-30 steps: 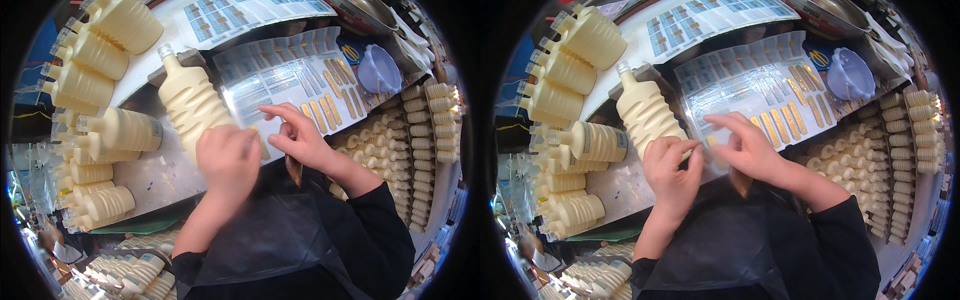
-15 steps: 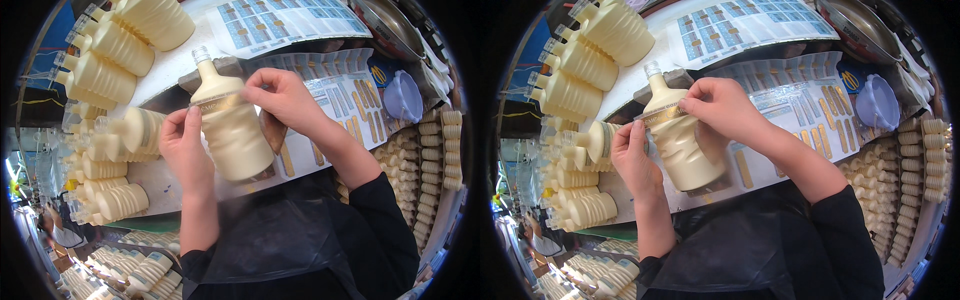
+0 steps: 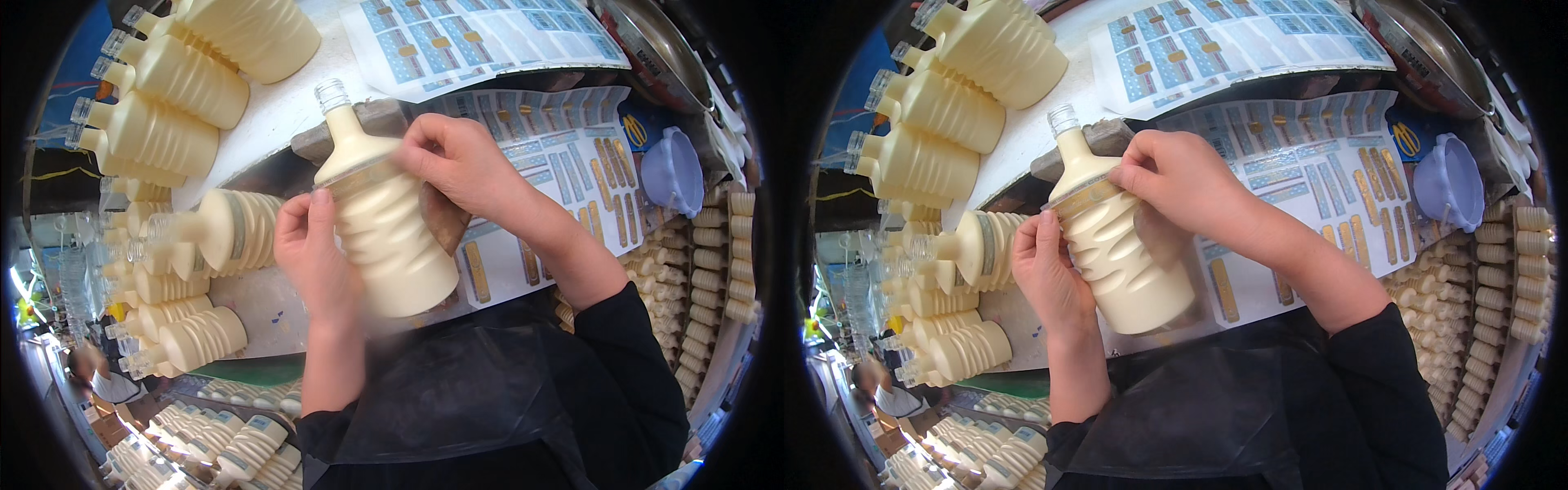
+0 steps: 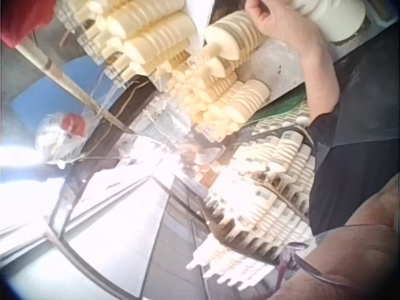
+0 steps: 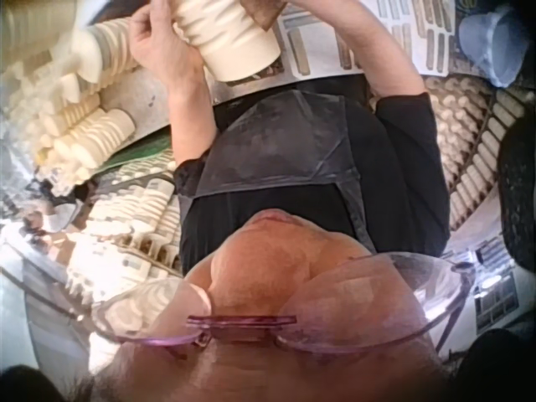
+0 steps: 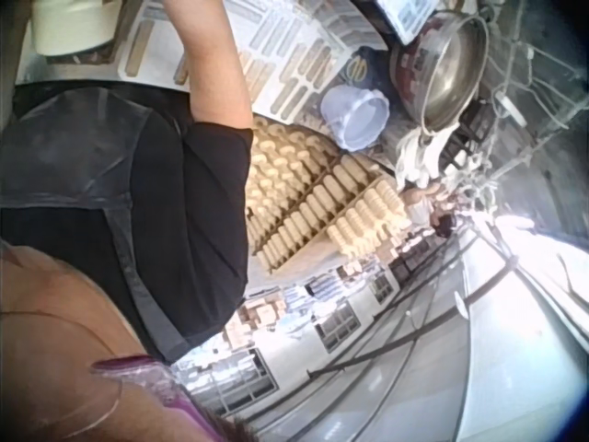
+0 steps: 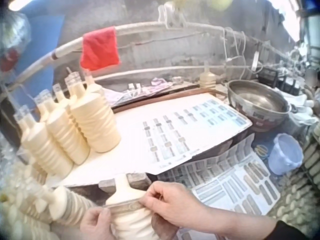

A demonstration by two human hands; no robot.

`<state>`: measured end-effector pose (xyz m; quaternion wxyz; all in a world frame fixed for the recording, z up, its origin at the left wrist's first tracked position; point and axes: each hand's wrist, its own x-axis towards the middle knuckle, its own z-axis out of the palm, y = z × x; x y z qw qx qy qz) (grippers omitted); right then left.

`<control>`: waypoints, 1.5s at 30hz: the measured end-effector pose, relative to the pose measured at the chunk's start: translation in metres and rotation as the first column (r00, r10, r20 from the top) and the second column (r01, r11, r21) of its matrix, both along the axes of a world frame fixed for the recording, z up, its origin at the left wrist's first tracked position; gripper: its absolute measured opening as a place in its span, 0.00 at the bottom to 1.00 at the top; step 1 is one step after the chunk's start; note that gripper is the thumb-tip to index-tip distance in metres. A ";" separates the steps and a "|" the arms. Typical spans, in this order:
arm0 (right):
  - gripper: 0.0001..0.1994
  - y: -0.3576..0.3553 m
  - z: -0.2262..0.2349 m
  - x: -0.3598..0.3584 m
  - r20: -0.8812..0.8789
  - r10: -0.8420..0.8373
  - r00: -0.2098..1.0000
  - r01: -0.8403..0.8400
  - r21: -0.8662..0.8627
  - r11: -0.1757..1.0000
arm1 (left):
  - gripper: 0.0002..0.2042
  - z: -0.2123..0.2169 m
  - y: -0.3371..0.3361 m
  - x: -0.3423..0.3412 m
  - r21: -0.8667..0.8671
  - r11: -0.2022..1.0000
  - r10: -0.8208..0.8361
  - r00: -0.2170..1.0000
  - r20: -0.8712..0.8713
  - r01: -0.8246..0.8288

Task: The person repeatedly picks up cream-colored plastic bottles, applies a rectangular label to the body, and smooths it with a small tool. Finished bottles are placed on a nearby stack.

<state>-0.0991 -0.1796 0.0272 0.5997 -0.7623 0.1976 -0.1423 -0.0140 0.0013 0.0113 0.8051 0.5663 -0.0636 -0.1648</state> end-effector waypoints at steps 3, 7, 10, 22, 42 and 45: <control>0.11 -0.001 0.001 0.001 -0.002 0.009 1.000 -0.009 -0.025 1.000 | 0.05 -0.003 0.000 0.001 0.009 1.000 0.012 1.000 0.009 -0.012; 0.11 -0.003 0.001 0.001 -0.004 0.016 1.000 -0.016 -0.028 0.999 | 0.05 -0.002 -0.001 0.001 -0.004 1.000 0.002 1.000 -0.002 -0.002; 0.12 -0.003 0.001 0.000 -0.006 0.027 1.000 -0.028 -0.034 0.999 | 0.05 -0.001 -0.003 0.001 -0.001 1.000 0.006 1.000 -0.002 -0.006; 0.11 -0.004 -0.003 0.001 -0.003 0.029 1.000 -0.029 -0.046 0.999 | 0.05 -0.004 -0.004 0.001 0.014 0.999 0.044 0.999 0.012 -0.044; 0.14 0.002 -0.025 0.002 0.039 0.084 0.996 -0.090 0.179 0.980 | 0.10 -0.003 -0.006 0.004 0.056 0.997 0.043 0.999 -0.007 -0.043; 0.15 0.003 -0.027 0.004 0.139 0.039 0.990 -0.074 0.256 0.964 | 0.13 0.012 -0.007 0.005 0.130 0.989 -0.076 0.996 0.054 0.069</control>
